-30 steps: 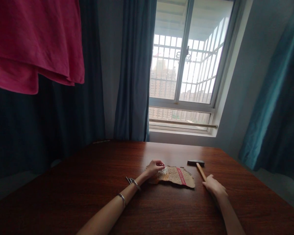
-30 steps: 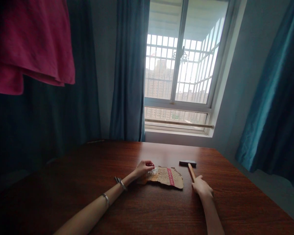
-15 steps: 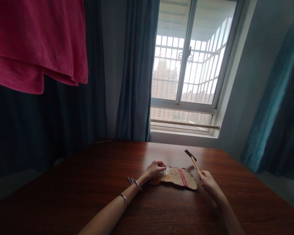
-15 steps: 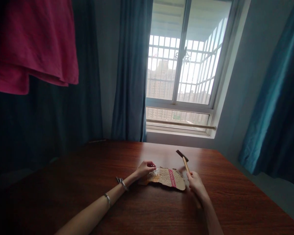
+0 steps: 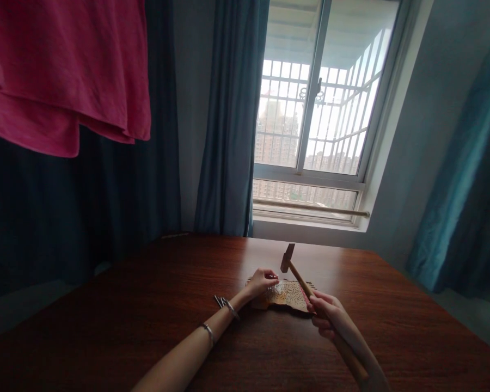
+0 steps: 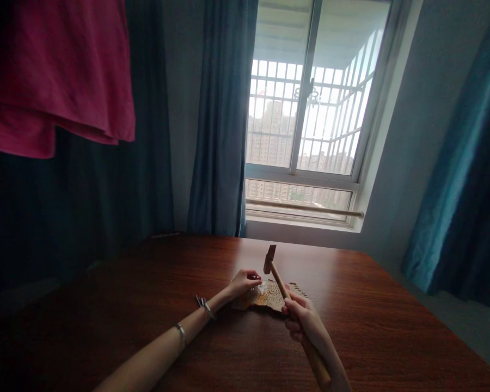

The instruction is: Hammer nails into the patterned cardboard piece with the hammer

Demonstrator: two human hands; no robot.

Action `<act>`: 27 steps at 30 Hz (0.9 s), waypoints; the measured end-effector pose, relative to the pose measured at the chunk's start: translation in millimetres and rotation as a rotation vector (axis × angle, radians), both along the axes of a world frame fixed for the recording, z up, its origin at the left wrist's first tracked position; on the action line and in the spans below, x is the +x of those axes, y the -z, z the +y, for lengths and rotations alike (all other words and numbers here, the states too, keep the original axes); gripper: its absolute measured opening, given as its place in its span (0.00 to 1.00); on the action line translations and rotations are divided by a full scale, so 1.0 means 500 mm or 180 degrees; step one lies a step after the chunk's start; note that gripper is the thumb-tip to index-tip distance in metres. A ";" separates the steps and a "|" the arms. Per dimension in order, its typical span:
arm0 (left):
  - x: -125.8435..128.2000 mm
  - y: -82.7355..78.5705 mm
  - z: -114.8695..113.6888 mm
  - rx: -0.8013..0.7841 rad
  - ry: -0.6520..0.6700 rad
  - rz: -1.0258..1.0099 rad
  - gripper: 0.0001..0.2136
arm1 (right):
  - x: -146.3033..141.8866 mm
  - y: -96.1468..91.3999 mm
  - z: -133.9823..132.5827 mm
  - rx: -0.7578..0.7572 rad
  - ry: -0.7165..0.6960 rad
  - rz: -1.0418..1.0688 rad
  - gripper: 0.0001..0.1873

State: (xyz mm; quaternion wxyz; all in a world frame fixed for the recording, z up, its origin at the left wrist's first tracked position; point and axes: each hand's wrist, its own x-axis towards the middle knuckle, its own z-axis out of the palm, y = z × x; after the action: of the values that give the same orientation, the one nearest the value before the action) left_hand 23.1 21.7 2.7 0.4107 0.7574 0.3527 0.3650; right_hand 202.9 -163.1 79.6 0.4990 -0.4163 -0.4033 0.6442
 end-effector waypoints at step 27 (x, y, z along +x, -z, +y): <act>-0.001 -0.006 -0.006 0.0056 -0.0019 0.0283 0.14 | -0.029 -0.019 -0.025 -0.0028 0.0037 -0.0135 0.28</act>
State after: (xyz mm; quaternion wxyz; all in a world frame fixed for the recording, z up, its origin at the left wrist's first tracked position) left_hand 22.4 18.8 5.8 0.3869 0.7754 0.3696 0.3353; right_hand 188.3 -175.6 88.9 0.4923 -0.4344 -0.4085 0.6341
